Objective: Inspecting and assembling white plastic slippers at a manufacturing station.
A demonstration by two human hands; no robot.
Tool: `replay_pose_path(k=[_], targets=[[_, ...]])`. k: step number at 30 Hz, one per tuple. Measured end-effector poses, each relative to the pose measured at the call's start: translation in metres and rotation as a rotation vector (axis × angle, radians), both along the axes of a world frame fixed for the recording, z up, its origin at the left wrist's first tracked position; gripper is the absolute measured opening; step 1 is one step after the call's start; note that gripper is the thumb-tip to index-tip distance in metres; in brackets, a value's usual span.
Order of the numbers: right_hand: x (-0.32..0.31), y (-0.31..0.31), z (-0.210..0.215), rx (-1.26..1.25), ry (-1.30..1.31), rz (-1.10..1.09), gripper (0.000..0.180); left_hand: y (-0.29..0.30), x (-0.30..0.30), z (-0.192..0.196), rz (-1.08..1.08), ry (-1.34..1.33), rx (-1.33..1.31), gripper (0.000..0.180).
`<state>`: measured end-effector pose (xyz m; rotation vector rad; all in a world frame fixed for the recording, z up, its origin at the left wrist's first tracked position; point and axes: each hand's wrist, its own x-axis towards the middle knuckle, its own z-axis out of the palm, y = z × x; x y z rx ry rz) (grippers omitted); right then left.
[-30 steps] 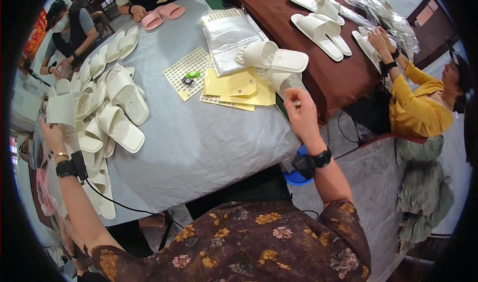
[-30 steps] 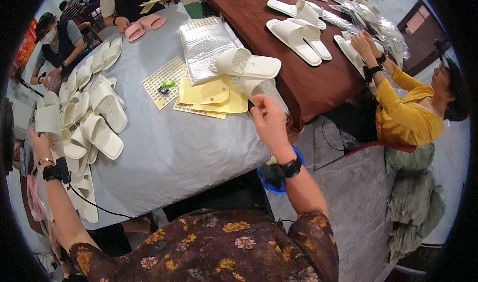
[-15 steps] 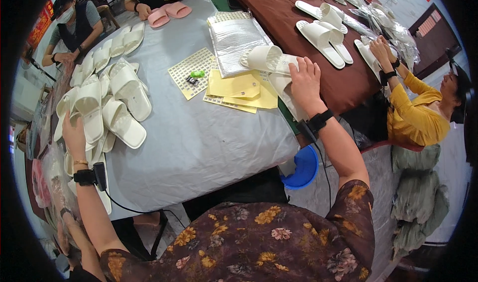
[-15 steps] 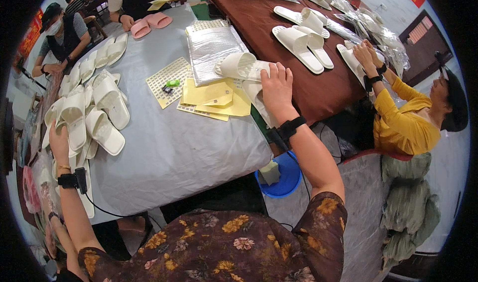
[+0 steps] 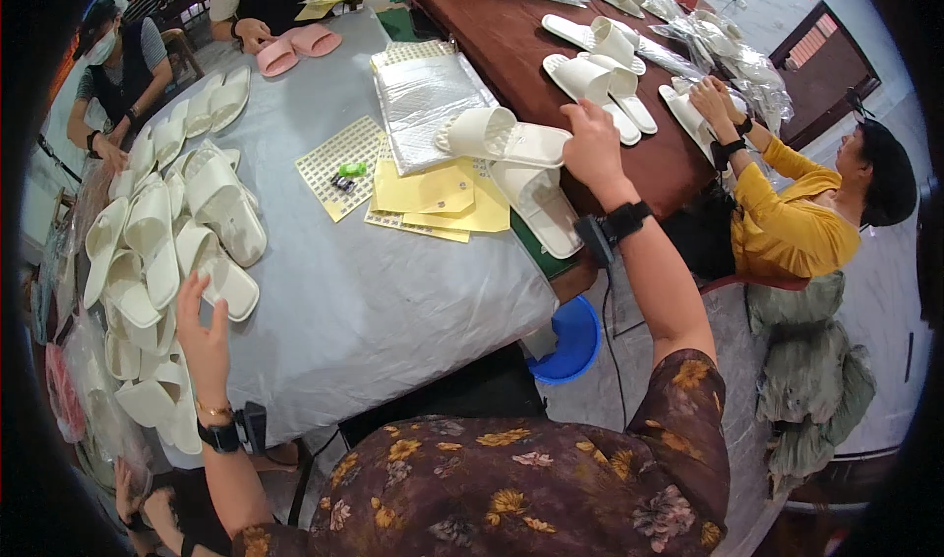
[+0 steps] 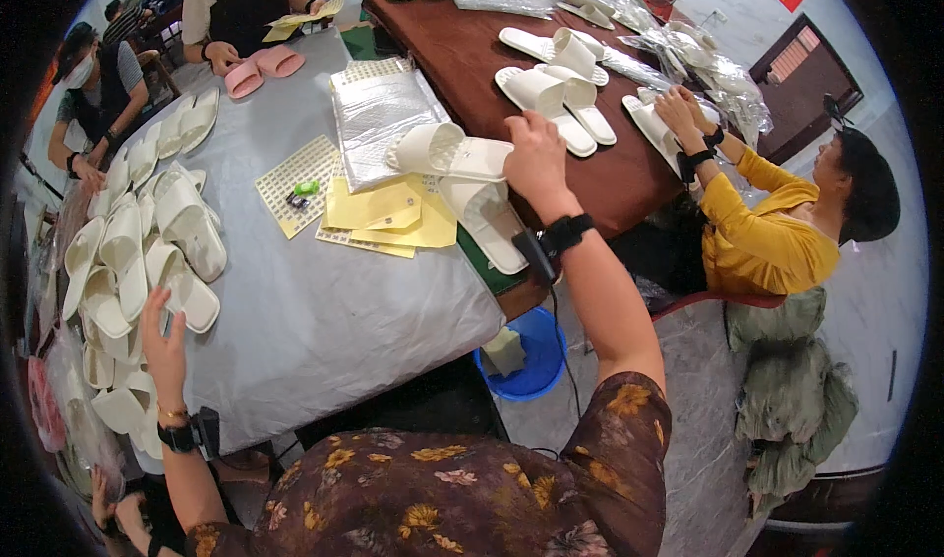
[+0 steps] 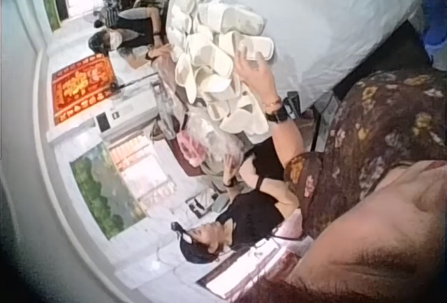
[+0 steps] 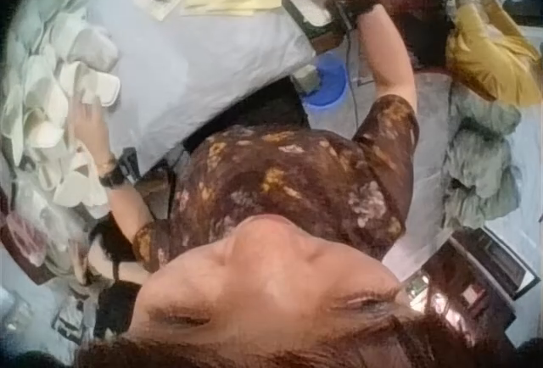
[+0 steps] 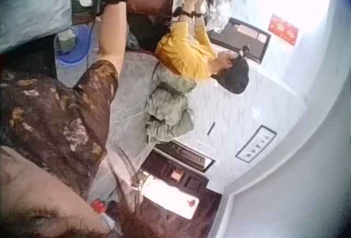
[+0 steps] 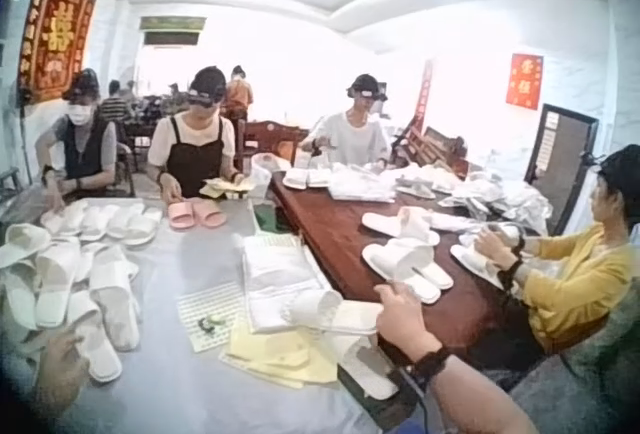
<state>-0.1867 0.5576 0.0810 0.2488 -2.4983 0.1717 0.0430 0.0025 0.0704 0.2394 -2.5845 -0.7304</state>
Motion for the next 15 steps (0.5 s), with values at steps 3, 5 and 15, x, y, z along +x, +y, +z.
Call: replay_pose_path(k=[3, 5, 15], targets=[[-0.042, 0.044, -0.001, -0.106, 0.012, -0.144, 0.035, 0.027, 0.018, -0.005, -0.044, -0.020, 0.097, 0.038], [-0.070, 0.071, 0.004, -0.167, -0.069, -0.184, 0.035, 0.037, 0.034, -0.010, -0.067, -0.097, 0.083, 0.038], [-0.143, 0.138, -0.019, -0.247, -0.365, -0.115, 0.047, 0.063, 0.108, -0.042, 0.074, -0.249, 0.392, 0.033]])
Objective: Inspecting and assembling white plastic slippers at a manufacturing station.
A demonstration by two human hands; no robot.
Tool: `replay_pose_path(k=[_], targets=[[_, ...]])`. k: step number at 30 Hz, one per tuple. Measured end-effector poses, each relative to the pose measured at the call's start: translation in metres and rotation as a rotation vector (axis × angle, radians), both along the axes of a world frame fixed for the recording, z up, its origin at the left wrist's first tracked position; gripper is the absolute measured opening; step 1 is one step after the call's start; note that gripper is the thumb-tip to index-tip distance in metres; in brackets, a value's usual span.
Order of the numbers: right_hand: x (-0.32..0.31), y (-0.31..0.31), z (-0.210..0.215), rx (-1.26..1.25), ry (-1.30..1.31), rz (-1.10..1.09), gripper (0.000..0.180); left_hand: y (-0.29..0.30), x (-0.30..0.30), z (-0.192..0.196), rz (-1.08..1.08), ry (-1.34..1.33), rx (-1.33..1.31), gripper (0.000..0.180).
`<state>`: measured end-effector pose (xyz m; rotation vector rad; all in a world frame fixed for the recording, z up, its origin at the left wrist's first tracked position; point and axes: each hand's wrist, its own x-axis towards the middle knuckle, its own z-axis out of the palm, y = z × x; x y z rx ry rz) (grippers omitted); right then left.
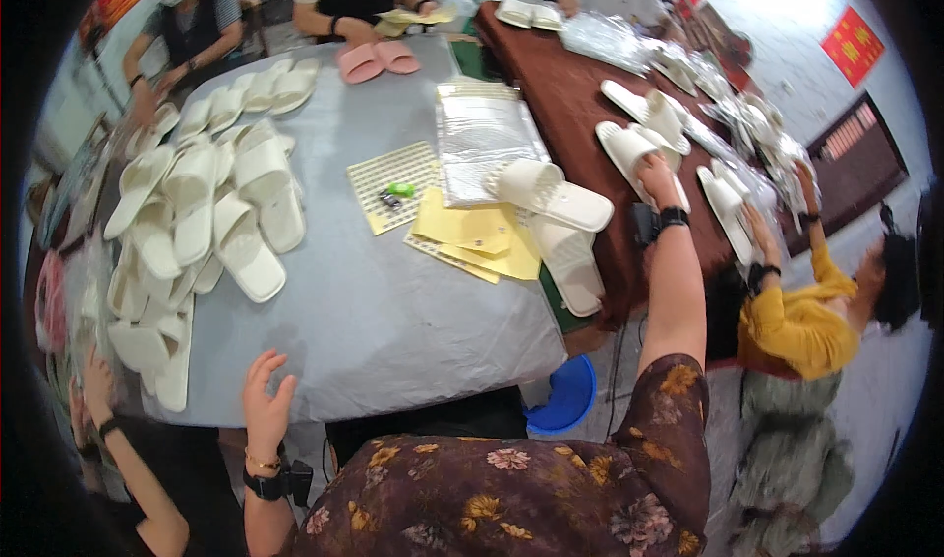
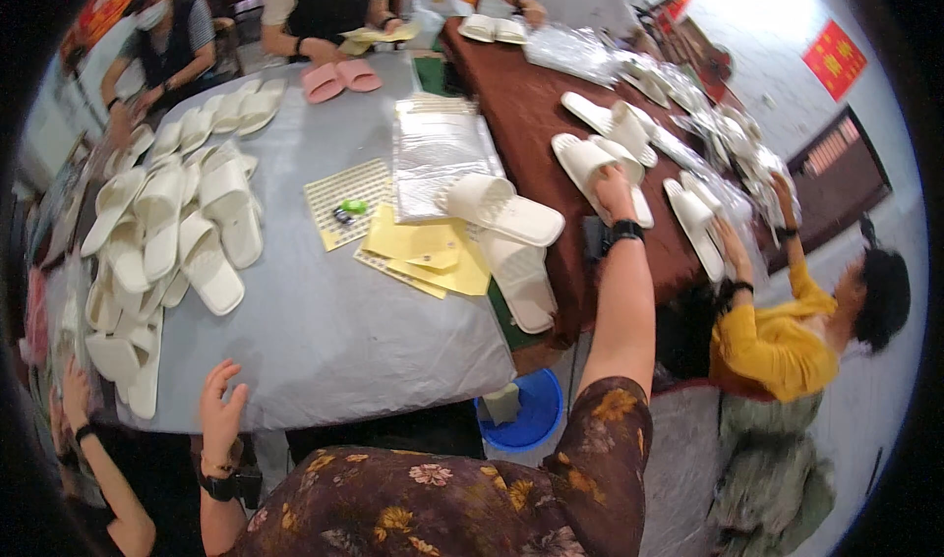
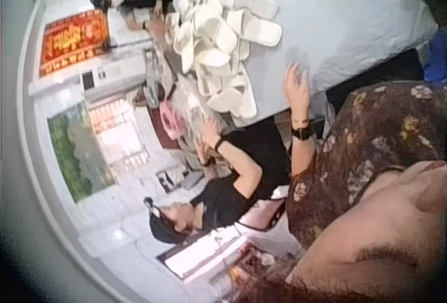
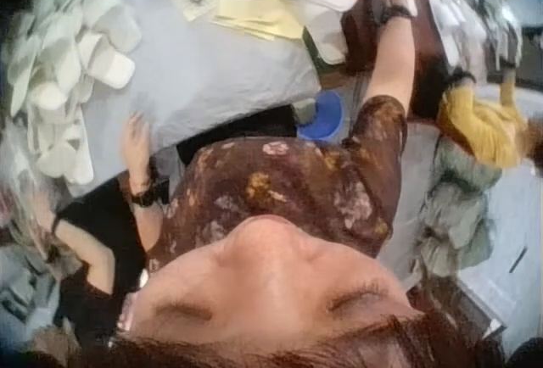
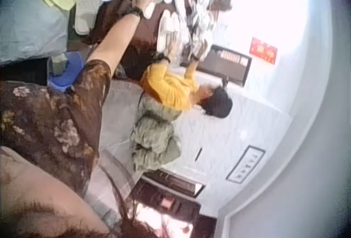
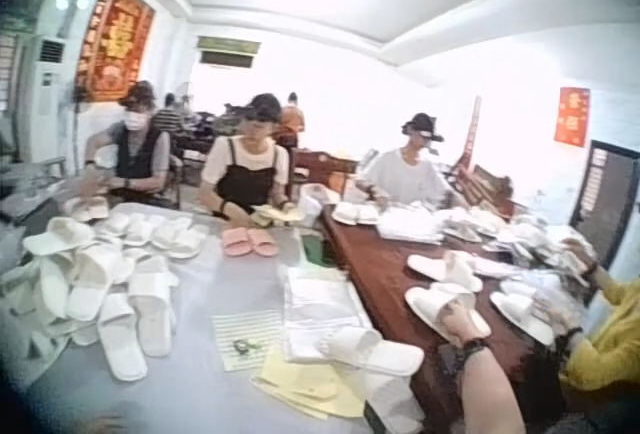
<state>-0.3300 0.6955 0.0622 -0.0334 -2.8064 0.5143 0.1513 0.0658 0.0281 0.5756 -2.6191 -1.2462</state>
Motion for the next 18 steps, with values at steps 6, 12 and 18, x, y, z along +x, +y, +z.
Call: replay_pose_path(k=[6, 12, 18], targets=[[0.005, -0.011, 0.011, 0.068, -0.042, -0.067, 0.061, 0.007, 0.014, -0.010, 0.065, 0.019, 0.097, 0.032], [-0.013, 0.017, 0.011, 0.092, -0.063, -0.028, 0.060, 0.016, -0.004, -0.008, -0.006, 0.045, 0.123, 0.031], [-0.026, 0.000, -0.015, -0.024, -0.073, -0.060, 0.059, 0.031, 0.015, -0.012, 0.010, 0.025, 0.137, 0.032]])
